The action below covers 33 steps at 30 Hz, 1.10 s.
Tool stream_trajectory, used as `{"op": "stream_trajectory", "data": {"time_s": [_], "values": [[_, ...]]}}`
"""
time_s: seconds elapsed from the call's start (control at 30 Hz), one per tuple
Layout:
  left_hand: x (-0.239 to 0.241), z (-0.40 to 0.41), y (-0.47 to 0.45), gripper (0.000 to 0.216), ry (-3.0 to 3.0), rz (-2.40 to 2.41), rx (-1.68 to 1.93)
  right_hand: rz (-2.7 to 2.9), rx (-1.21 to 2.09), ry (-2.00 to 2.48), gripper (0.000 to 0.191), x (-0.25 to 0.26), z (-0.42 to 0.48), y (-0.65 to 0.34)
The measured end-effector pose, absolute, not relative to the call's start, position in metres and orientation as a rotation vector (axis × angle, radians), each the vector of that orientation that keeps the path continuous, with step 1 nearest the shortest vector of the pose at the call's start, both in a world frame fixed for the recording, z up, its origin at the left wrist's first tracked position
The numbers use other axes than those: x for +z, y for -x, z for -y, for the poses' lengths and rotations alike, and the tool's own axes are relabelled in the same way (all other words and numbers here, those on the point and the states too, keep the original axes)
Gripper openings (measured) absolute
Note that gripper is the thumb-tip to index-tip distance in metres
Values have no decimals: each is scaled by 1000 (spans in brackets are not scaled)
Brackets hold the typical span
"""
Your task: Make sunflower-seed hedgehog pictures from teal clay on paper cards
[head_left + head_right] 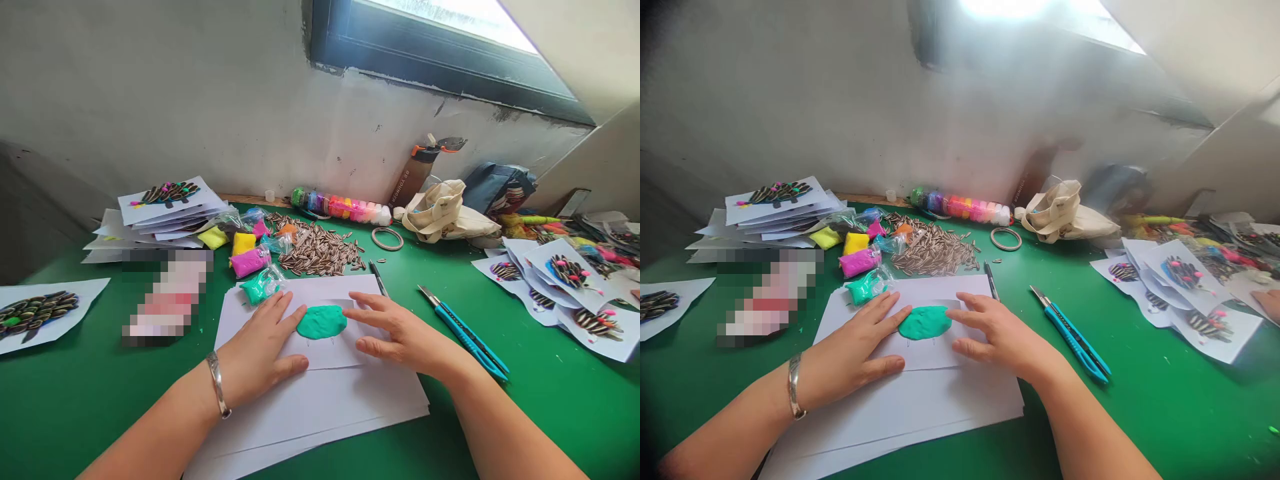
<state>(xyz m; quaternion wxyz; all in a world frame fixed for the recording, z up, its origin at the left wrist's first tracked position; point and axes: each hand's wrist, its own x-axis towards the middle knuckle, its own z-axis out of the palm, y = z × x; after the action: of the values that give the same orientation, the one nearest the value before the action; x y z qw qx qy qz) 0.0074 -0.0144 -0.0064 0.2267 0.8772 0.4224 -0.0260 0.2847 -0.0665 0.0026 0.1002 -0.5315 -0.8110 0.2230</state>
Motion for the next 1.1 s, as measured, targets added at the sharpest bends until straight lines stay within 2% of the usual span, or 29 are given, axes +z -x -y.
{"op": "stream_trajectory", "data": {"time_s": [0.13,0.33,0.53,0.7,0.83,1.0,1.1], "values": [[-6,14,-8,78,-2419,-1174,-127,2486,570,1542,44,4,65,-282],[-6,14,-7,79,-2400,-1179,-100,2395,691,1616,54,2,65,-285],[-9,14,-7,78,-2407,-1167,-72,2482,521,1571,48,-3,62,-285],[-9,12,-8,79,-2420,-1162,-94,2415,532,1608,57,-3,62,-282],[-8,13,-8,79,-2417,-1166,-84,2493,430,1607,50,-1,62,-276],[-8,13,-7,79,-2422,-1168,-101,2413,542,1630,59,-2,62,-278],[-8,13,-8,79,-2423,-1166,-112,2430,480,1620,55,-2,61,-279]]}}
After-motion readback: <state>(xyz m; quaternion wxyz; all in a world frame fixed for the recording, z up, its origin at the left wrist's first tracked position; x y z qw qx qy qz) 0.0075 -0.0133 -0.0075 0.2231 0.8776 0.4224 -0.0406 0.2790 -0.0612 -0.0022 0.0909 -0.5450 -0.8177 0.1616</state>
